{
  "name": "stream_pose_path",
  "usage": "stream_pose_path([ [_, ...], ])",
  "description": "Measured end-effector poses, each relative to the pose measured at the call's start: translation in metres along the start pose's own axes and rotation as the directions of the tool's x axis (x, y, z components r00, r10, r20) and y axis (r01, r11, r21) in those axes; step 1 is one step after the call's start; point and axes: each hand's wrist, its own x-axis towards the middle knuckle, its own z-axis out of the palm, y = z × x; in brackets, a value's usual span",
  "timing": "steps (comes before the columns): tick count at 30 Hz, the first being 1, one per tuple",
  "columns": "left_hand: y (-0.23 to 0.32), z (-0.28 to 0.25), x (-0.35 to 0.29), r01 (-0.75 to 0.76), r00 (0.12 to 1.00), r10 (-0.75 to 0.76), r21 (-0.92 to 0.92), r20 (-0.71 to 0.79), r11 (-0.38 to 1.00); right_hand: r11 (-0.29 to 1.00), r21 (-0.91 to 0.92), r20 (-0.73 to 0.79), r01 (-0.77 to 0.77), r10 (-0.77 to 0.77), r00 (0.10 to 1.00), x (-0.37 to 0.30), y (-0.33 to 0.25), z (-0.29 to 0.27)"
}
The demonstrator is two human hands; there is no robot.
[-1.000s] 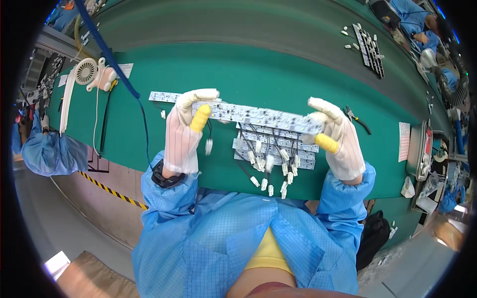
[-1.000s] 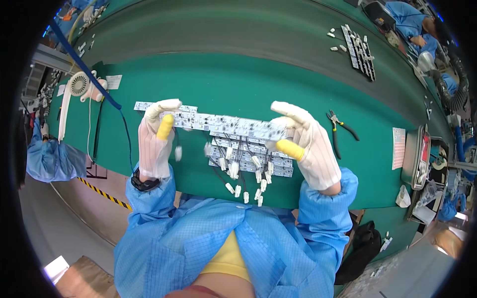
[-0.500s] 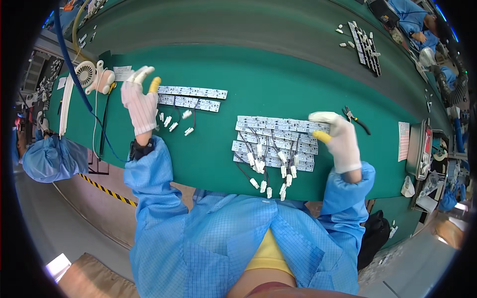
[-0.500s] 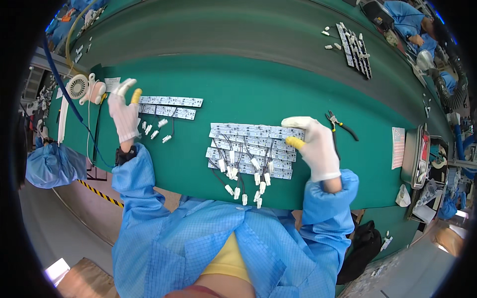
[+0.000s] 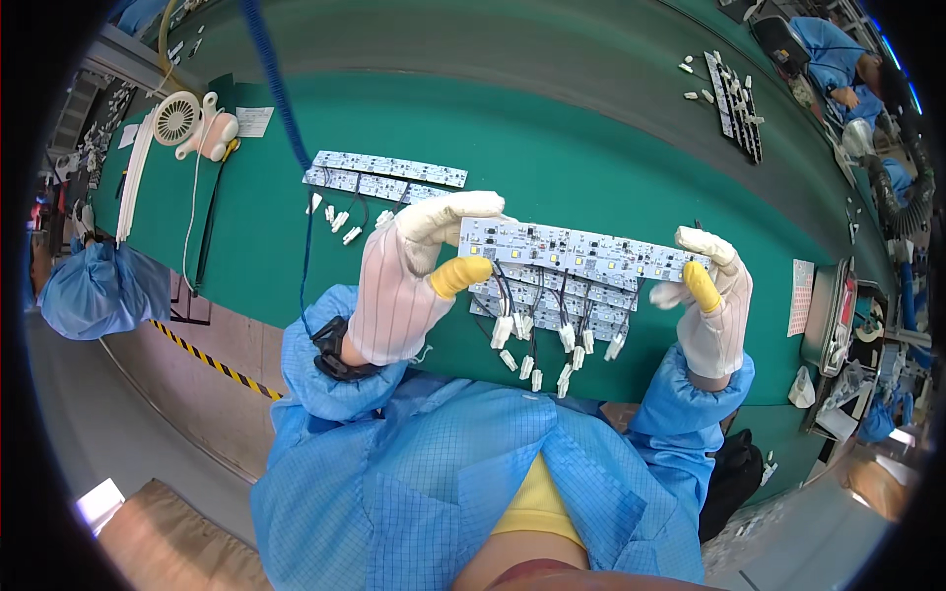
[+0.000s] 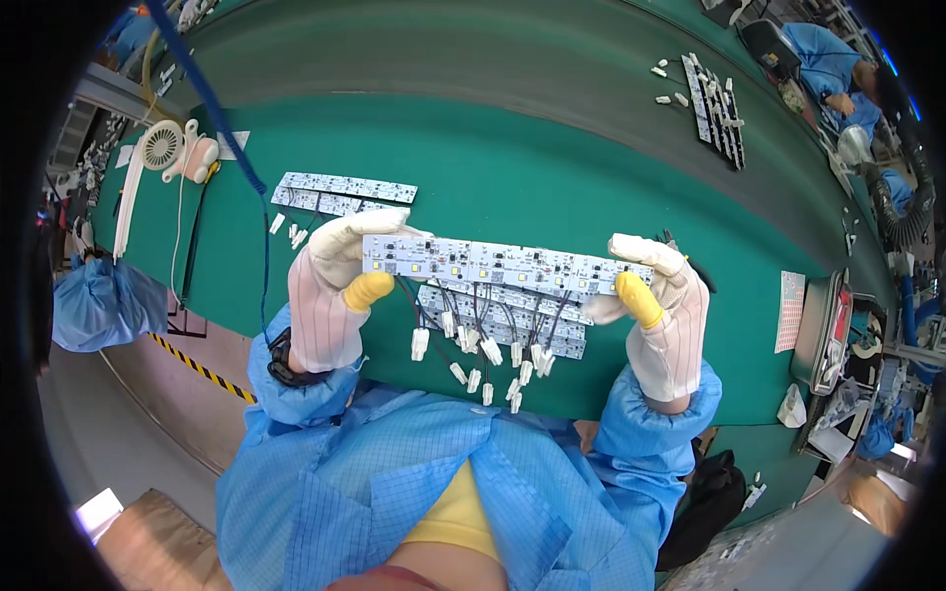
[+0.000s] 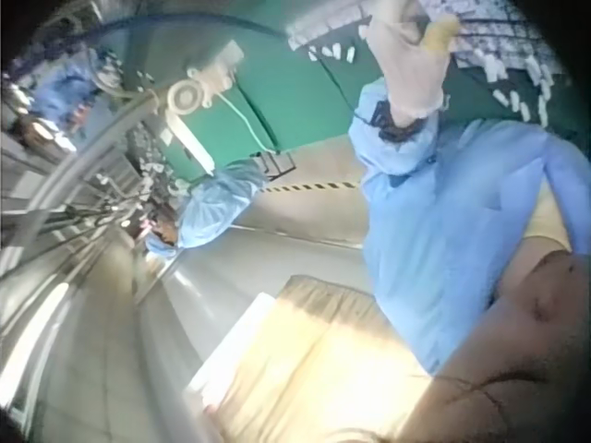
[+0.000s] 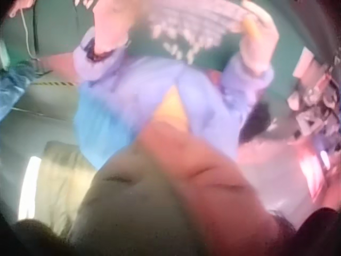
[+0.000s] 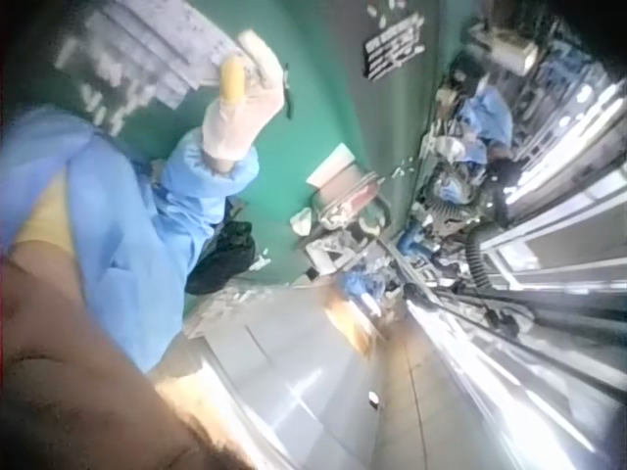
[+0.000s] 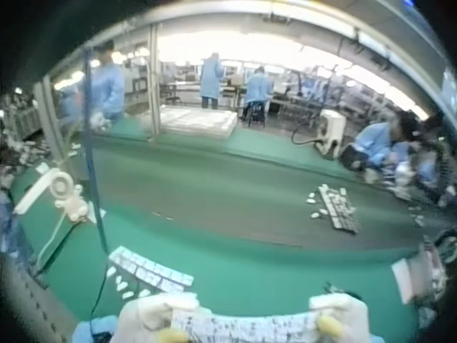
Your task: Assembling small plastic components onto electronic circuit strips at a manual assembly station.
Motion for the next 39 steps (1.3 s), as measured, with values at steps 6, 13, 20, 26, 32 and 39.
stream_pose_path([
  [6, 0.000, -0.007, 0.004, -0.117, 0.993, 0.114, 0.431, 0.035, 0.894, 0.982, -0.186, 0.047, 0.035, -0.027, 0.999, -0.001, -0.002, -0.011],
  [13, -0.002, -0.012, 0.004, -0.233, 0.971, 0.235, 0.456, 0.053, 0.859, 0.974, -0.219, 0.015, 0.061, -0.059, 0.998, -0.003, -0.008, -0.010],
  [20, 0.002, -0.019, 0.007, -0.279, 0.959, 0.277, 0.424, 0.067, 0.862, 0.970, -0.224, 0.068, 0.099, -0.086, 0.994, -0.004, -0.013, -0.007],
  [26, 0.002, -0.015, 0.005, -0.237, 0.969, 0.247, 0.327, 0.011, 0.915, 0.972, -0.218, 0.076, 0.090, -0.075, 0.994, -0.008, -0.014, -0.003],
  [32, -0.007, -0.024, -0.004, -0.167, 0.966, 0.211, 0.261, -0.152, 0.951, 0.982, -0.181, 0.119, 0.060, -0.039, 0.992, -0.009, -0.023, 0.003],
  [39, -0.010, -0.028, -0.002, -0.153, 0.962, 0.210, 0.294, -0.174, 0.944, 0.994, -0.107, 0.187, -0.021, 0.041, 0.981, -0.009, -0.026, 0.004],
])
